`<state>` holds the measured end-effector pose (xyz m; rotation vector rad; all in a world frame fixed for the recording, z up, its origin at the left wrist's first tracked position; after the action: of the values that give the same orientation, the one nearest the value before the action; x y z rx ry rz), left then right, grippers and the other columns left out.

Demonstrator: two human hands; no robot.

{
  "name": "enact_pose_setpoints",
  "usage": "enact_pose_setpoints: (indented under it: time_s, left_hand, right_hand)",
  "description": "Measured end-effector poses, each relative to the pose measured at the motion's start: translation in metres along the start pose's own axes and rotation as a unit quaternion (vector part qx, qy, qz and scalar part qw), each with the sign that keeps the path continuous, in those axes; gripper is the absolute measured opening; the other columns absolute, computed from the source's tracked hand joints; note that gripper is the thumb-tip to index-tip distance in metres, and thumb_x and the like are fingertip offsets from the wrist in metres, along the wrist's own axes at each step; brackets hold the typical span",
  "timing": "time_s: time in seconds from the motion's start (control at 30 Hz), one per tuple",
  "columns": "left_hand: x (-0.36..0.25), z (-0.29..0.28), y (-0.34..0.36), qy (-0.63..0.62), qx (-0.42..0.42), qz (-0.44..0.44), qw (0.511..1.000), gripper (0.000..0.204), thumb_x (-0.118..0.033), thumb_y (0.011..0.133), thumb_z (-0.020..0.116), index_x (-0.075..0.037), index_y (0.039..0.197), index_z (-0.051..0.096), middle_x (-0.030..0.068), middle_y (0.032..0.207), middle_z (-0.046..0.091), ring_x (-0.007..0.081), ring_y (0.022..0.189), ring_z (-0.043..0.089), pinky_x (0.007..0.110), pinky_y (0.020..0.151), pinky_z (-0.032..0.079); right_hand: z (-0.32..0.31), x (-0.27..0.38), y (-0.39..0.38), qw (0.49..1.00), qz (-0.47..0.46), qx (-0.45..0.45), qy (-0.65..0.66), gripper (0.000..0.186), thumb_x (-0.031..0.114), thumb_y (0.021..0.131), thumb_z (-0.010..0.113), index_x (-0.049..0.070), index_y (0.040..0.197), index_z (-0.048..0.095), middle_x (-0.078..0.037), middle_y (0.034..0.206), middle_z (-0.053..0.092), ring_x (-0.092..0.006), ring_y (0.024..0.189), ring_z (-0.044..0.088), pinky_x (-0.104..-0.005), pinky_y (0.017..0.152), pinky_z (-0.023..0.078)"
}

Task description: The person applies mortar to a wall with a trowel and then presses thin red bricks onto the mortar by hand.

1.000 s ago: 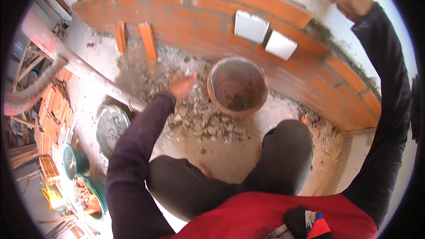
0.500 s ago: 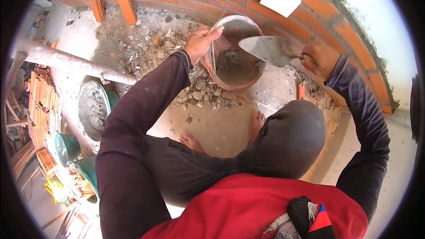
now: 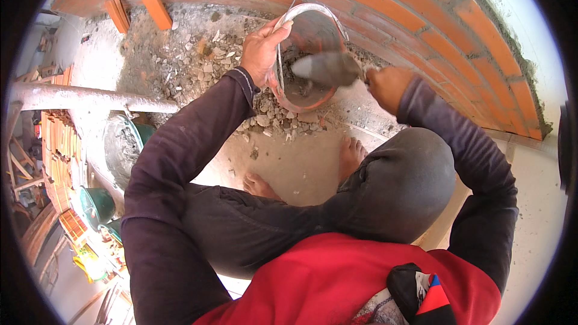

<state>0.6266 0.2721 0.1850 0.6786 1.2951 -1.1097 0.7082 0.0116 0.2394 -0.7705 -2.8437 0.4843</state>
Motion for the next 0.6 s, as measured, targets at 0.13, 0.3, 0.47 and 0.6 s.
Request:
enact_pose_setpoints:
  time_s: [0.13,0.3,0.47,0.6]
  left_hand:
    - [-0.002,0.010,-0.001,-0.040,0.010,-0.023,0.999,0.033,-0.019,0.094,0.063,0.003,0.119,0.066,0.0035,0.125,0.062,0.0115,0.112,0.053,0.028,0.101,0.037]
    - [0.002,0.008,-0.003,-0.032,0.018,0.004,0.999,0.032,-0.015,0.093,0.065,0.003,0.119,0.066,0.0026,0.121,0.064,0.0090,0.105,0.056,0.025,0.094,0.041]
    - [0.006,0.009,0.000,-0.059,-0.003,0.004,0.998,0.030,-0.014,0.092,0.067,0.003,0.117,0.067,0.0027,0.120,0.064,0.0082,0.103,0.056,0.024,0.092,0.042]
    - [0.011,0.000,-0.002,-0.065,-0.010,0.008,0.998,0.032,-0.014,0.092,0.065,0.002,0.120,0.066,0.0016,0.116,0.065,0.0074,0.100,0.056,0.024,0.091,0.042]
  right_hand:
    - [0.021,-0.020,0.040,0.991,-0.031,-0.123,-0.040,0.016,0.013,0.087,0.054,0.001,0.094,0.062,-0.021,0.076,0.067,-0.0408,0.075,0.067,-0.0495,0.067,0.053]
    - [0.030,0.001,0.067,0.998,0.025,0.025,-0.049,0.019,0.009,0.087,0.051,-0.001,0.097,0.063,-0.023,0.086,0.069,-0.0409,0.083,0.068,-0.0481,0.072,0.054]
    - [0.071,-0.018,0.085,0.987,-0.113,0.107,0.029,0.024,0.006,0.068,0.065,0.000,0.091,0.065,-0.024,0.079,0.067,-0.0389,0.079,0.068,-0.0474,0.070,0.053]
    - [0.046,-0.009,0.094,0.932,-0.120,0.278,0.198,0.021,0.005,0.070,0.061,-0.002,0.090,0.060,-0.010,0.060,0.057,-0.0236,0.056,0.062,-0.0381,0.052,0.050]
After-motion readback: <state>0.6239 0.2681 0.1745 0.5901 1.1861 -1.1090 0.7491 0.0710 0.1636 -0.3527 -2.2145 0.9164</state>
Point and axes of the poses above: each hand's wrist, its own y-axis towards the middle knuckle, its own z-axis out of the palm, x = y × z, the point moved 2 cm from there along y, towards the middle knuckle
